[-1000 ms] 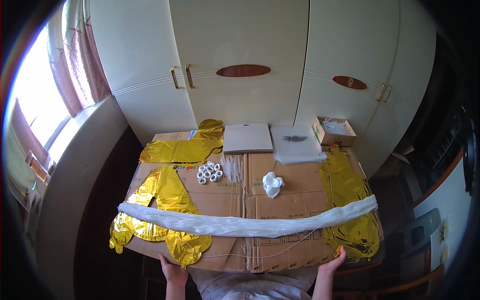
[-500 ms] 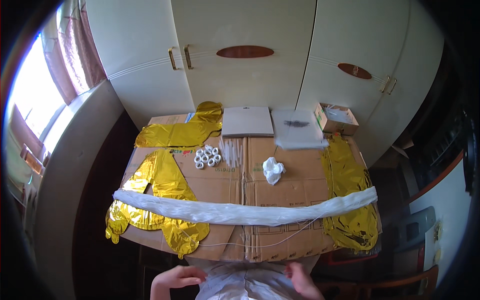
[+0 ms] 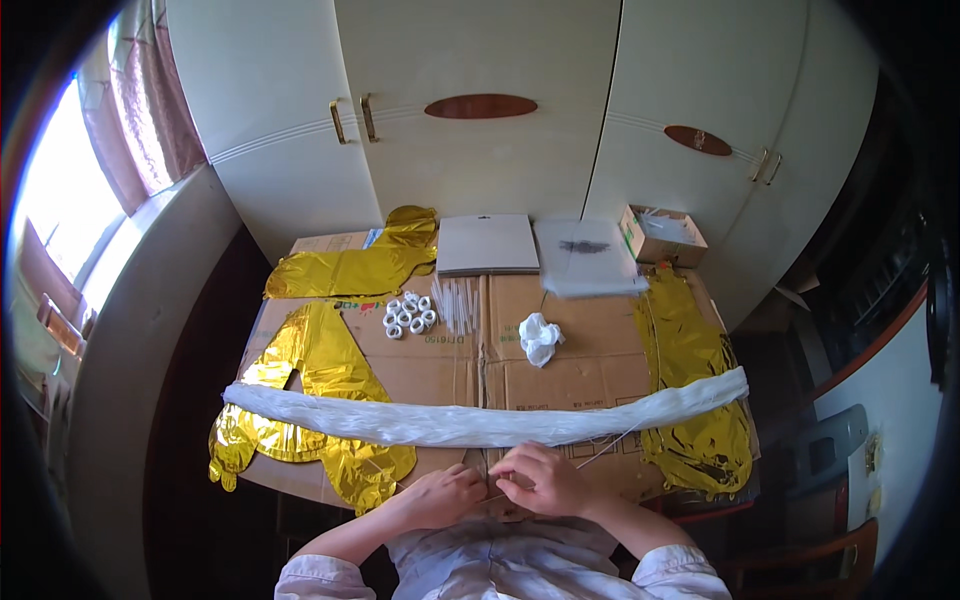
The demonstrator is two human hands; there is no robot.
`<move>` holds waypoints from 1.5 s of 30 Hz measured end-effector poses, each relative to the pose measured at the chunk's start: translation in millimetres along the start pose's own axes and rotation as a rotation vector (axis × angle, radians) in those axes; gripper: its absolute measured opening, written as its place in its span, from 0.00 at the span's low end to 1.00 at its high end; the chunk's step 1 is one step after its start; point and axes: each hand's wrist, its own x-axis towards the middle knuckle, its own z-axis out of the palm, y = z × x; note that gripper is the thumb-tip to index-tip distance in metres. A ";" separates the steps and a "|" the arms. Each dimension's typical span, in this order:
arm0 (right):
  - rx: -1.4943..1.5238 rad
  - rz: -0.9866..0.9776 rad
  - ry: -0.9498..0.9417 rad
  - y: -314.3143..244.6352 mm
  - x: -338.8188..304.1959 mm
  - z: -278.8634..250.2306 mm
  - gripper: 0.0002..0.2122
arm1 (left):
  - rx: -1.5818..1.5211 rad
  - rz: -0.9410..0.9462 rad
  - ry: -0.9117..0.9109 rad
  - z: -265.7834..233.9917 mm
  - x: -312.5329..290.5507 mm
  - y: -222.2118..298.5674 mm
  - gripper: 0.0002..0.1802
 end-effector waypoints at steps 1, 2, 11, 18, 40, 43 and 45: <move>-0.001 -0.045 0.008 -1.6 12.5 -8.0 0.06 | -0.066 -0.066 -0.076 -9.3 4.0 1.7 0.12; -0.002 -0.090 0.016 -3.8 24.4 -16.2 0.06 | -0.121 -0.118 -0.153 -22.3 8.1 5.8 0.11; 0.217 -0.146 -0.109 -34.6 97.5 -69.7 0.18 | -0.497 -0.147 0.209 -126.2 15.6 27.3 0.07; 0.104 0.033 -0.164 -32.0 101.4 -74.1 0.20 | -0.398 0.043 0.564 -166.9 50.7 39.3 0.06; 0.704 0.141 -0.420 14.9 104.7 -82.3 0.08 | -1.521 0.128 0.605 -164.8 38.7 -17.4 0.06; 0.494 0.056 -0.296 8.9 100.4 -102.7 0.08 | -1.077 -0.115 0.561 -175.6 37.8 -11.5 0.10; 0.381 0.023 -0.262 7.1 98.2 -110.8 0.08 | -0.585 -0.170 0.478 -177.5 40.2 -14.6 0.09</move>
